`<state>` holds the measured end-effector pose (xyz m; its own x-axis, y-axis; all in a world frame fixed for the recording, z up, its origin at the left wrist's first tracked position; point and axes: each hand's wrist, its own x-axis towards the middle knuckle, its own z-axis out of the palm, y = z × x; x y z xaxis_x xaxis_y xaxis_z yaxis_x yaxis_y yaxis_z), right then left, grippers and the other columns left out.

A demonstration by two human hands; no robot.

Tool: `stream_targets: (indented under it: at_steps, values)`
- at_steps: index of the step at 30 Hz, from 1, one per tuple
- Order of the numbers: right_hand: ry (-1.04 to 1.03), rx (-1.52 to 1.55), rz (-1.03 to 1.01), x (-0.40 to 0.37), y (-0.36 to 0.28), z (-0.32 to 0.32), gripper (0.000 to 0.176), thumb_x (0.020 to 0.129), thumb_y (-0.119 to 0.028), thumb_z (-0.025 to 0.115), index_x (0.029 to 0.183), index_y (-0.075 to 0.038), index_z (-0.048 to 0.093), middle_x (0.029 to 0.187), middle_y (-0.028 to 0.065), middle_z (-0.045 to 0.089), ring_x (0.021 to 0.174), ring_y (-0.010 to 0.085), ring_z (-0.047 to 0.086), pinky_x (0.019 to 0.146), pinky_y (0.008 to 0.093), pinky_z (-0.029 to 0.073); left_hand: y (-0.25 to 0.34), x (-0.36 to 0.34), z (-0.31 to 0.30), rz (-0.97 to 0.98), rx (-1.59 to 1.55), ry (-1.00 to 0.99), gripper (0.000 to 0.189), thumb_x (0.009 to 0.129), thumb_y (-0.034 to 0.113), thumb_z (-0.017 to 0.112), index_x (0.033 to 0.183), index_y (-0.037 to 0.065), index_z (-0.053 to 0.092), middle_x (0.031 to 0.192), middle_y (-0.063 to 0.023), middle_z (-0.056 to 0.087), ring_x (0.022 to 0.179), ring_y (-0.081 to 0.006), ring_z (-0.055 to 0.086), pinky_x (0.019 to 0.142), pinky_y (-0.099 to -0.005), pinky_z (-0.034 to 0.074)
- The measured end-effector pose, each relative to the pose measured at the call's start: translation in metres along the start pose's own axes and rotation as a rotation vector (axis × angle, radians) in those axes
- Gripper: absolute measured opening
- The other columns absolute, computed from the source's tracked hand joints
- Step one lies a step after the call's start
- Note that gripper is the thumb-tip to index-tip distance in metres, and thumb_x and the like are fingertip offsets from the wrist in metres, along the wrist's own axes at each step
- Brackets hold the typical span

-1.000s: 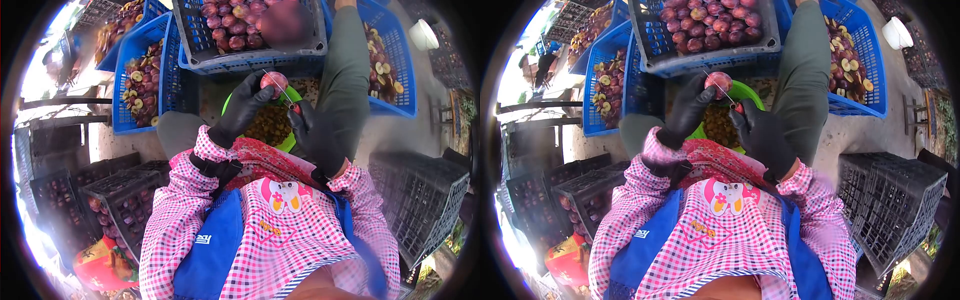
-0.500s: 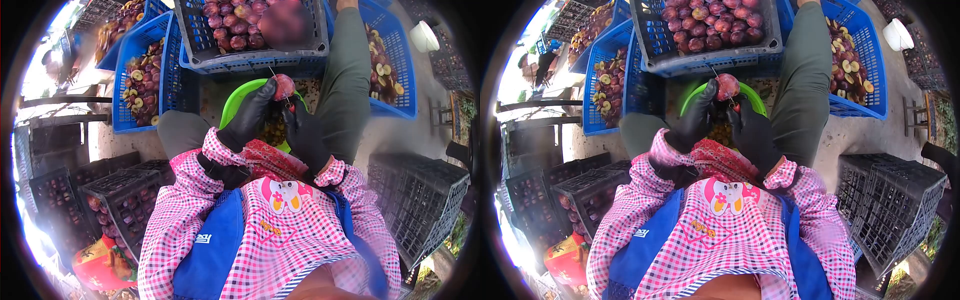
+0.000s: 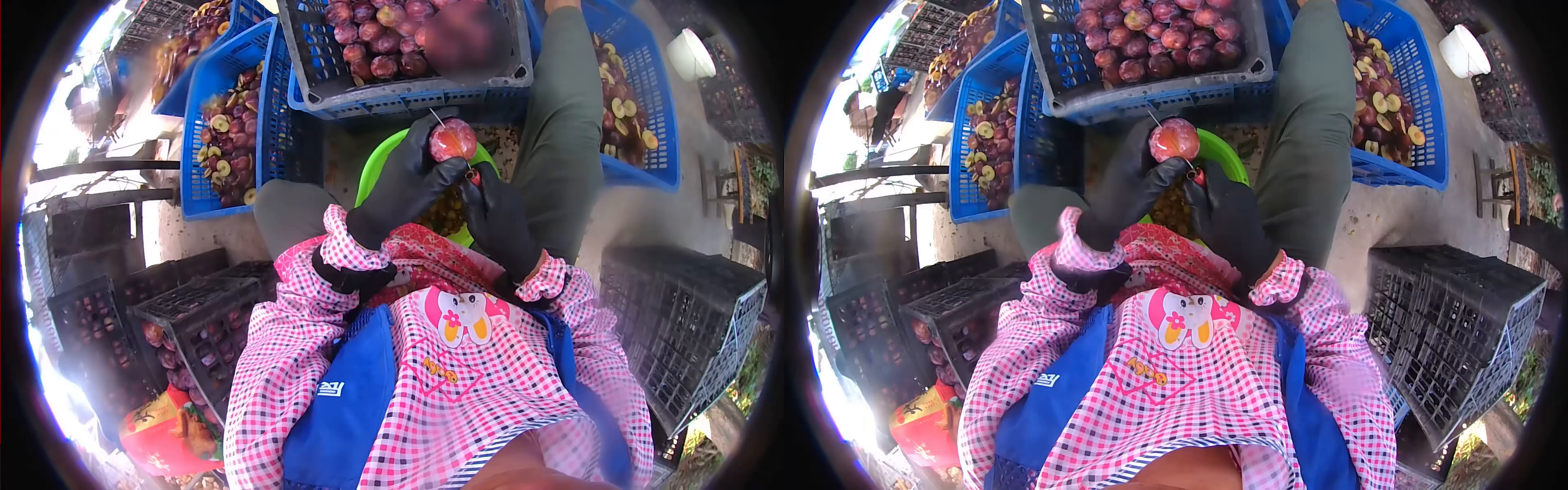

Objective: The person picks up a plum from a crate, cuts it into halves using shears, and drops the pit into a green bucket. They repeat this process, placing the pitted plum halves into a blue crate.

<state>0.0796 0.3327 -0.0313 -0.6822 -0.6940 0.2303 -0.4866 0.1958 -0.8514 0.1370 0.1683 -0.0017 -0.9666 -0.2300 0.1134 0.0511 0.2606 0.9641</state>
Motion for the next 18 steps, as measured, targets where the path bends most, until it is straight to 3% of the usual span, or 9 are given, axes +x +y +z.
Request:
stream_targets:
  at_steps: [3, 5, 6, 8, 11, 14, 16, 17, 18]
  values:
    - [0.031, -0.044, -0.038, 0.006, -0.002, 0.001, 0.023, 0.092, -0.016, 0.056, 0.109, 0.000, 0.052, 0.074, 0.0191, 0.061, 0.064, 0.0400, 0.061, 0.054, 0.0456, 0.044, -0.008, 0.001, 0.000, -0.110, -0.282, 0.006, 0.052, 0.097, 0.041, 0.054, 0.127, -0.001, 0.048, 0.116, -0.0086, 0.057, 0.107, -0.0154, 0.053, 0.097, -0.0316, 0.041]
    - [0.056, -0.084, -0.040, 0.003, -0.002, 0.002, 0.023, 0.092, -0.015, 0.056, 0.110, 0.000, 0.052, 0.074, 0.0194, 0.061, 0.065, 0.0403, 0.060, 0.054, 0.0454, 0.044, -0.011, -0.003, 0.003, -0.320, -0.929, -0.066, 0.054, 0.095, 0.040, 0.058, 0.129, 0.000, 0.047, 0.118, -0.0084, 0.056, 0.108, -0.0156, 0.052, 0.097, -0.0317, 0.041]
    - [0.015, -0.041, -0.022, 0.003, 0.000, 0.001, 0.023, 0.093, -0.015, 0.055, 0.109, 0.000, 0.052, 0.074, 0.0192, 0.061, 0.064, 0.0389, 0.060, 0.054, 0.0441, 0.044, -0.010, -0.003, 0.003, -0.320, -0.931, -0.066, 0.054, 0.095, 0.040, 0.058, 0.129, 0.000, 0.047, 0.118, -0.0084, 0.056, 0.108, -0.0156, 0.052, 0.097, -0.0317, 0.041]
    - [-0.027, 0.002, -0.001, 0.001, 0.003, 0.002, 0.023, 0.093, -0.016, 0.055, 0.109, 0.000, 0.053, 0.073, 0.0190, 0.061, 0.063, 0.0375, 0.060, 0.055, 0.0428, 0.044, -0.008, -0.003, 0.001, -0.033, -0.212, 0.017, 0.056, 0.093, 0.040, 0.060, 0.130, 0.000, 0.046, 0.119, -0.0082, 0.055, 0.108, -0.0158, 0.052, 0.097, -0.0318, 0.041]
    - [-0.107, 0.397, 0.241, 0.003, 0.005, 0.002, 0.022, 0.094, -0.017, 0.055, 0.108, 0.000, 0.052, 0.073, 0.0167, 0.061, 0.061, 0.0324, 0.059, 0.056, 0.0401, 0.044, -0.018, 0.005, -0.008, 0.022, -0.051, -0.050, 0.056, 0.094, 0.040, 0.060, 0.131, 0.000, 0.045, 0.119, -0.0076, 0.055, 0.109, -0.0158, 0.052, 0.097, -0.0316, 0.041]
    - [-0.268, 0.538, 0.495, 0.014, -0.012, -0.016, 0.021, 0.095, -0.017, 0.056, 0.107, 0.000, 0.051, 0.074, 0.0145, 0.059, 0.063, 0.0286, 0.059, 0.058, 0.0377, 0.044, -0.029, 0.005, -0.006, -0.033, -0.184, 0.002, 0.055, 0.093, 0.040, 0.061, 0.128, 0.000, 0.048, 0.120, -0.0071, 0.055, 0.110, -0.0151, 0.051, 0.097, -0.0318, 0.041]
    - [0.035, 0.518, 0.362, 0.012, -0.032, -0.029, 0.032, 0.090, -0.026, 0.066, 0.104, -0.001, 0.052, 0.076, 0.0134, 0.060, 0.066, 0.0281, 0.061, 0.060, 0.0371, 0.047, -0.046, 0.004, -0.014, -0.161, -0.354, -0.069, 0.053, 0.095, 0.042, 0.056, 0.128, 0.001, 0.049, 0.118, -0.0066, 0.056, 0.108, -0.0149, 0.053, 0.096, -0.0308, 0.042]
    - [0.038, 0.516, 0.369, 0.016, -0.031, -0.031, 0.032, 0.090, -0.026, 0.066, 0.104, -0.001, 0.052, 0.076, 0.0134, 0.060, 0.066, 0.0281, 0.061, 0.060, 0.0371, 0.047, -0.053, 0.003, -0.016, -0.281, -0.518, -0.158, 0.052, 0.098, 0.044, 0.050, 0.128, 0.002, 0.050, 0.116, -0.0061, 0.058, 0.106, -0.0147, 0.055, 0.094, -0.0298, 0.043]
    - [0.092, 0.172, 0.145, 0.027, -0.026, -0.035, 0.040, 0.084, -0.032, 0.071, 0.103, -0.002, 0.053, 0.077, 0.0135, 0.060, 0.068, 0.0271, 0.062, 0.062, 0.0368, 0.048, -0.041, 0.002, -0.010, -0.278, -0.519, -0.167, 0.052, 0.098, 0.044, 0.050, 0.128, 0.002, 0.050, 0.116, -0.0061, 0.058, 0.106, -0.0147, 0.055, 0.094, -0.0298, 0.043]
